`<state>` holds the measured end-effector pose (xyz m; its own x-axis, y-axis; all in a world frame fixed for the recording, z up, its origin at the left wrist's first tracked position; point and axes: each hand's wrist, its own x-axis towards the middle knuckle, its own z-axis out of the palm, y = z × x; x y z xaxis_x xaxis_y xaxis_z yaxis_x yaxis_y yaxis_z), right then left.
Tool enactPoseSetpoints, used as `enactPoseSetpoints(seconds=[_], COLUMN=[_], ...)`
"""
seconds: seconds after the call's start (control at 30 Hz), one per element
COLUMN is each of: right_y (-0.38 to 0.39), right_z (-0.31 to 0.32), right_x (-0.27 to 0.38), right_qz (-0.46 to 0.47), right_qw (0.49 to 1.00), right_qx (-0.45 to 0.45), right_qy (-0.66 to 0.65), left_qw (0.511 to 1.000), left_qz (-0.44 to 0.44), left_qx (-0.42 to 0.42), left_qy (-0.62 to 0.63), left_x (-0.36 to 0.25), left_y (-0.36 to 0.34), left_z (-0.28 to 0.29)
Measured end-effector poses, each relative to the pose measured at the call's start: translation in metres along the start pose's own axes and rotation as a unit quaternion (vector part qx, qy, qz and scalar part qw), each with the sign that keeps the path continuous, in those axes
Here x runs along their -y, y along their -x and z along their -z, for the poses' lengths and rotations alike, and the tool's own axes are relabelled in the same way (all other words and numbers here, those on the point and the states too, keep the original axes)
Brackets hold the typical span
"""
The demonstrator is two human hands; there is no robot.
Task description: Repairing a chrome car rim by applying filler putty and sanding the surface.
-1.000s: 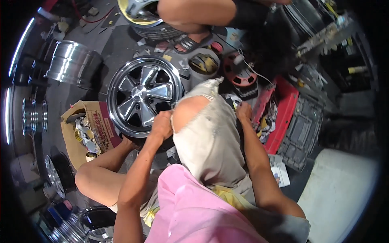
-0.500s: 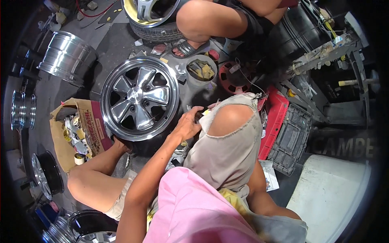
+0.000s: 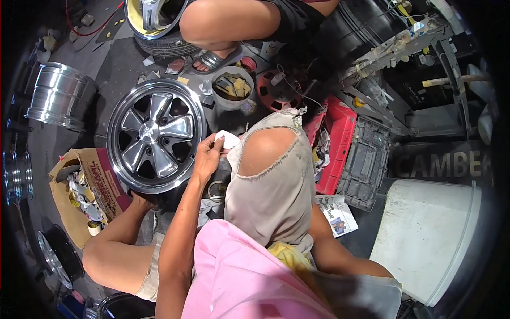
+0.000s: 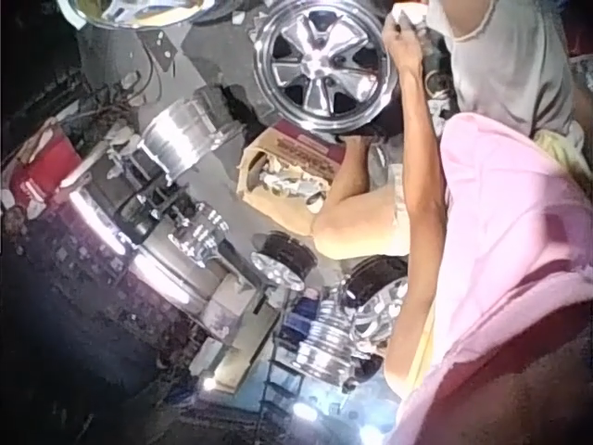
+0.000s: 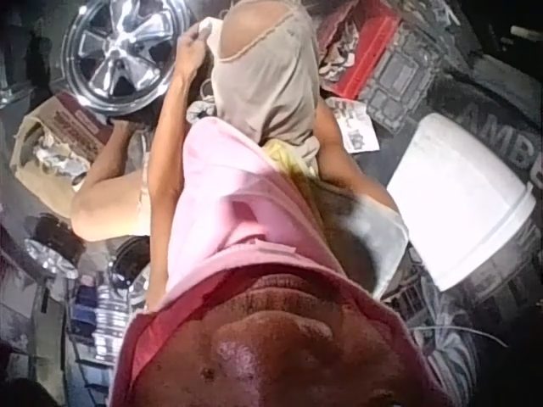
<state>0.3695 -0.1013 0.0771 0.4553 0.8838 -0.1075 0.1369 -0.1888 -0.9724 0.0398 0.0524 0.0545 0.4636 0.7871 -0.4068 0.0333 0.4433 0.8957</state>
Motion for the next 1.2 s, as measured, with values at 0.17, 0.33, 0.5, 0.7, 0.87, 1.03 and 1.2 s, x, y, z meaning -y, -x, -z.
enactPoseSetpoints(seconds=[0.17, 0.33, 0.5, 0.7, 0.87, 1.03, 1.2], right_y=[0.005, 0.003, -0.010, -0.031, -0.063, -0.079, -0.085], right_z=[0.003, -0.002, -0.036, -0.143, -0.218, -0.259, -0.231], right_x=[-0.001, -0.007, -0.010, 0.010, 0.017, 0.043, 0.049], right_qz=[0.003, 0.003, -0.003, -0.035, -0.057, -0.123, -0.281], right_qw=[0.997, 0.985, 0.958, 0.885, 0.907, 0.836, 0.854], right_qx=[0.034, 0.077, 0.158, 0.305, 0.410, 0.525, 0.437], right_qy=[-0.075, -0.152, -0.238, -0.351, -0.076, 0.105, -0.037], left_qw=[0.997, 0.996, 0.995, 0.984, 0.950, 0.947, 0.976], left_qz=[0.031, 0.027, 0.044, 0.159, -0.092, 0.130, 0.147], left_qx=[0.000, -0.034, -0.088, 0.033, 0.012, 0.025, 0.113], left_qy=[0.065, 0.072, -0.028, -0.074, -0.298, -0.293, 0.114], left_x=[0.024, 0.014, 0.041, 0.065, 0.169, 0.095, 0.076], left_y=[-0.006, 0.001, 0.003, 0.011, 0.003, 0.022, 0.030], left_z=[0.014, 0.006, 0.019, -0.014, -0.016, 0.004, 0.038])
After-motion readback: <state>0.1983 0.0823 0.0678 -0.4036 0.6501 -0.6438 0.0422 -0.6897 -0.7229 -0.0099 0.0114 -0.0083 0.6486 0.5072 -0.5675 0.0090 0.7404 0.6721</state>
